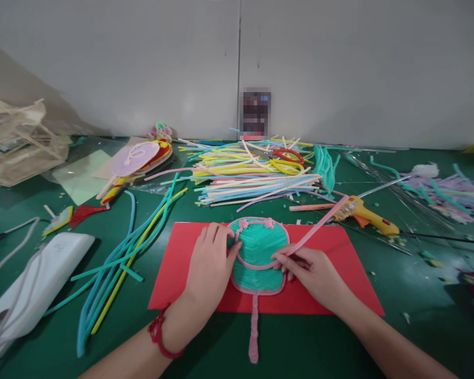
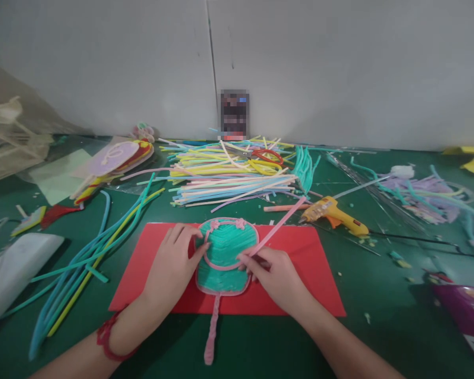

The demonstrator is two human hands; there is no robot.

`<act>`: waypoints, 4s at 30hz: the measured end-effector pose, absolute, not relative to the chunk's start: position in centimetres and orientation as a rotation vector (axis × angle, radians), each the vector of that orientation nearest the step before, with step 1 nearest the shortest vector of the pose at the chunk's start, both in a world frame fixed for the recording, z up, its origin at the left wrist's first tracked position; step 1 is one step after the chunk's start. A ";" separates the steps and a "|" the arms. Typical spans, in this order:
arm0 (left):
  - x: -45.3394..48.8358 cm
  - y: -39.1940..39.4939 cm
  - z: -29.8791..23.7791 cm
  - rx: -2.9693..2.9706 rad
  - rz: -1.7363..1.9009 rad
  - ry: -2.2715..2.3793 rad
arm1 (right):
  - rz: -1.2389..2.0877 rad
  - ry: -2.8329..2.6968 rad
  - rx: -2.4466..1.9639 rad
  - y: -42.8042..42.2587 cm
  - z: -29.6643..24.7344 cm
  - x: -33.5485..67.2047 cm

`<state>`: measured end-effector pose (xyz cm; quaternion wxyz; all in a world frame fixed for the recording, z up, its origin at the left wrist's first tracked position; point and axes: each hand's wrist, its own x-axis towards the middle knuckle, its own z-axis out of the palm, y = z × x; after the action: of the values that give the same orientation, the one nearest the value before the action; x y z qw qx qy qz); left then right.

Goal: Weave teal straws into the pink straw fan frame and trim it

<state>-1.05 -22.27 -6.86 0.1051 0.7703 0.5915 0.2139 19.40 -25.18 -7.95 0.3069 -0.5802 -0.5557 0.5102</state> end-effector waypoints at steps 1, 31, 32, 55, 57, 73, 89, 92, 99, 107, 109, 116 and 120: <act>-1.0 -22.2 -6.9 2.254 0.602 1.749 | 1.348 -1.470 -1.535 -25.2 -7.9 19.4; -0.8 -21.9 -6.5 2.196 0.676 1.560 | 1.315 -1.493 -1.537 -25.0 -8.0 19.3; -0.8 -22.0 -6.5 2.191 0.681 1.556 | 1.317 -1.491 -1.537 -25.1 -8.0 19.3; -1.3 -22.1 -6.4 2.208 0.629 1.606 | 1.338 -1.501 -1.527 -25.1 -7.6 19.4; -1.4 -22.1 -6.4 2.199 0.652 1.580 | 1.342 -1.499 -1.529 -25.1 -7.7 19.4; -2.0 -20.9 -6.6 1.923 0.809 1.505 | 1.379 -1.254 -1.509 -24.8 -7.1 19.5; -1.9 -20.9 -6.7 1.884 0.820 1.493 | 1.360 -1.290 -1.507 -24.9 -7.2 19.6; -1.9 -20.8 -6.7 1.880 0.822 1.488 | 1.356 -1.251 -1.492 -24.9 -7.1 19.6; -1.8 -20.8 -7.0 1.899 0.821 1.489 | 1.196 -1.149 -1.514 -24.6 -7.0 19.5; -1.7 -20.7 -7.1 1.890 0.811 1.551 | 1.096 -1.193 -1.602 -24.8 -7.1 19.8; -1.7 -20.7 -7.1 1.897 0.807 1.553 | 1.100 -1.205 -1.596 -24.8 -7.1 19.7; -1.6 -20.8 -7.1 1.897 0.788 1.548 | 1.085 -1.240 -1.557 -24.9 -7.2 19.5; -1.6 -20.9 -7.1 1.865 0.797 1.549 | 1.077 -1.259 -1.533 -24.9 -7.3 19.5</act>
<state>-1.57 -20.86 -7.12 0.2905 0.6993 0.5808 0.2987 19.48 -24.92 -7.32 0.4278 -0.6138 -0.5043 0.4313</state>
